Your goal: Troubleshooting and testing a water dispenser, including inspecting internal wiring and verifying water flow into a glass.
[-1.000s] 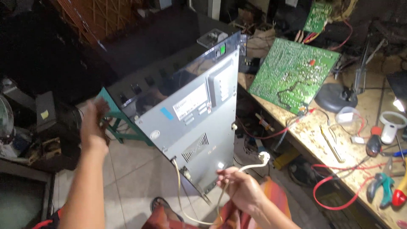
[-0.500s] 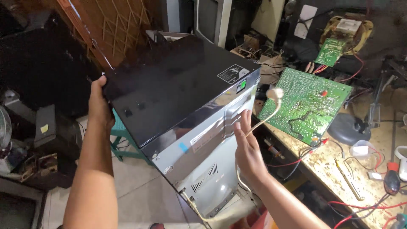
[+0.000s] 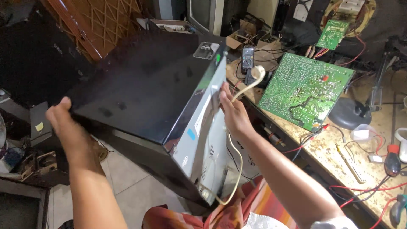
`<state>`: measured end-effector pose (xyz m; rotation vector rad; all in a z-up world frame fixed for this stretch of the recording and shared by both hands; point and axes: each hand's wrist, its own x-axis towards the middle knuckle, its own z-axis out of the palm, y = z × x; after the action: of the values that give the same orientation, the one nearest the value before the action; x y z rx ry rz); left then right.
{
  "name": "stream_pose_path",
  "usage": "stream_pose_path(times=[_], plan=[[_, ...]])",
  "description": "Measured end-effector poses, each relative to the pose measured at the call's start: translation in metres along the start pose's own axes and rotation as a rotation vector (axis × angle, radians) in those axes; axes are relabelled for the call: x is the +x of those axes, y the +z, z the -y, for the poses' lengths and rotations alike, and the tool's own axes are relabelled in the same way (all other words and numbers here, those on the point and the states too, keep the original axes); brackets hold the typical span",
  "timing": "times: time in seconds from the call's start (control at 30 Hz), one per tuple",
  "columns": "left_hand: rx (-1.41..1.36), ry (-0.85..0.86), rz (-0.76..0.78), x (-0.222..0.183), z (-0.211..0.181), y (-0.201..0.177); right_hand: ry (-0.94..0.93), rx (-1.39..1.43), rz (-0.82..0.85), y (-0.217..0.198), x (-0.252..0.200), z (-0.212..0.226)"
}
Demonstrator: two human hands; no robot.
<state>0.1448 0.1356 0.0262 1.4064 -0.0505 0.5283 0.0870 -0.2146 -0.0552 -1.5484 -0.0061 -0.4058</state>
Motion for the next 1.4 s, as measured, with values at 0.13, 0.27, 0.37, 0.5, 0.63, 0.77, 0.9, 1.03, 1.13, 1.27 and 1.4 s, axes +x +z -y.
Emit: stream_pose_path(times=[0.13, 0.27, 0.37, 0.5, 0.63, 0.77, 0.9, 1.03, 1.13, 1.27, 1.4], plan=[[0.116, 0.216, -0.012, -0.022, -0.006, -0.007, 0.061, -0.085, 0.066, 0.018, 0.036, -0.001], [0.345, 0.405, -0.195, -0.026, 0.0, -0.015, -0.046, -0.143, 0.138, 0.043, 0.086, -0.035], [0.394, 0.396, -0.272, -0.032, -0.003, -0.007, 0.062, -0.279, 0.165, 0.062, 0.114, -0.03], [0.454, 0.244, -0.423, -0.04, -0.017, 0.012, 0.064, -0.329, 0.186, 0.077, 0.143, -0.035], [0.426, 0.306, -0.473, -0.046, -0.018, 0.024, 0.034, -0.004, 0.279, 0.078, 0.153, -0.041], [0.478, 0.287, -0.495, -0.052, -0.02, 0.034, -0.034, 0.069, 0.261, 0.082, 0.151, -0.042], [0.586, 0.344, -0.422, -0.055, -0.019, 0.019, -0.08, 0.126, 0.226, 0.075, 0.145, -0.05], [0.444, 0.46, -0.115, -0.028, -0.01, -0.036, -0.172, 0.193, 0.162, 0.061, 0.143, -0.053], [0.173, 0.354, 0.09, 0.021, -0.002, -0.076, -0.102, 0.056, 0.051, 0.053, 0.076, -0.011], [-0.154, 0.087, 0.274, 0.104, -0.005, -0.088, -0.213, -0.085, -0.05, 0.055, -0.026, -0.018], [-0.129, -0.089, 0.333, 0.197, 0.039, -0.09, -0.393, -0.198, -0.151, 0.088, -0.079, -0.01]])
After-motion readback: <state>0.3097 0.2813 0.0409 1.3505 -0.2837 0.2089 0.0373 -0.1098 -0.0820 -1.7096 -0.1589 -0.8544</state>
